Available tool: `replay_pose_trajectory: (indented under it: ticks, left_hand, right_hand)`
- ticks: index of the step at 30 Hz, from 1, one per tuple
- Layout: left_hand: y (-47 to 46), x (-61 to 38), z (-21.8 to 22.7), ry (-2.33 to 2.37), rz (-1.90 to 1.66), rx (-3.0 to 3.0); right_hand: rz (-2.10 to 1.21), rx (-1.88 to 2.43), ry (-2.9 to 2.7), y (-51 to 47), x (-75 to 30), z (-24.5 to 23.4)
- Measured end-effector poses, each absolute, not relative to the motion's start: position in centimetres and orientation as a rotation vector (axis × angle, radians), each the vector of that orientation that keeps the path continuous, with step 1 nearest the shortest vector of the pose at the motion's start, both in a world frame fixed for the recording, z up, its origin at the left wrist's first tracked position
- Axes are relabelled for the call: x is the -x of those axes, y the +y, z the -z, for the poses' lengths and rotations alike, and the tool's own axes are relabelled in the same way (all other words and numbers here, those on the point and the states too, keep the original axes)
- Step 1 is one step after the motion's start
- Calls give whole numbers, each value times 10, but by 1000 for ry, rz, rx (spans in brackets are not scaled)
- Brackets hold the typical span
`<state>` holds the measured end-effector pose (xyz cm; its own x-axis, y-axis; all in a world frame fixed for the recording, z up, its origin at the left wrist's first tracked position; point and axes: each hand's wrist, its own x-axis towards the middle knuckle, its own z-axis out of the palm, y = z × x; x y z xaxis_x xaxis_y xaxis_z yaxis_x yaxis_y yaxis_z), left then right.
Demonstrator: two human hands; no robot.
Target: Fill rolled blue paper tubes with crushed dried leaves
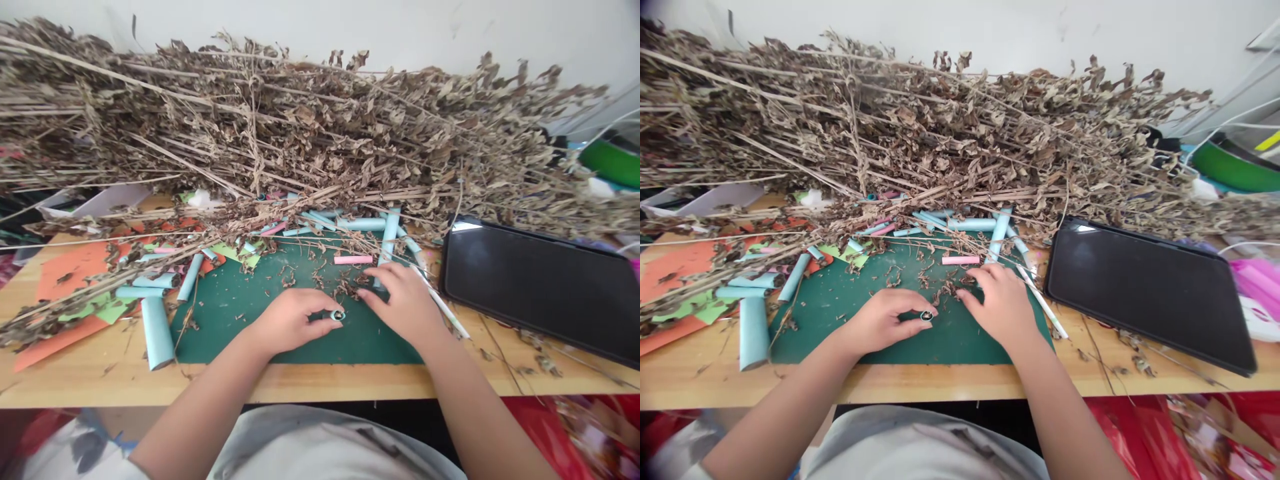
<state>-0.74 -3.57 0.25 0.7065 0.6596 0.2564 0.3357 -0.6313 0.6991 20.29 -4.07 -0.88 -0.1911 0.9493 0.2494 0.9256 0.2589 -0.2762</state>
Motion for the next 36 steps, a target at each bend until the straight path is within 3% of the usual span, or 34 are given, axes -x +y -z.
replay_pose_trajectory:
  ticks: [12, 21, 26, 36]
  left_hand:
    - [-36, 7, -3, 798, -651, -2263]
    - [-34, 7, -2, 762, -660, -2271]
    - [-34, 6, -1, 768, -673, -2248]
    - [-36, 8, -3, 761, -654, -2252]
  right_hand:
    - [-72, 1755, -2491, -47, -195, 1]
    - [-467, 1354, -1875, -68, -178, -17]
    - [-374, 1080, -1977, -74, -162, -16]
    - [-155, 1004, -2073, -74, -164, -9]
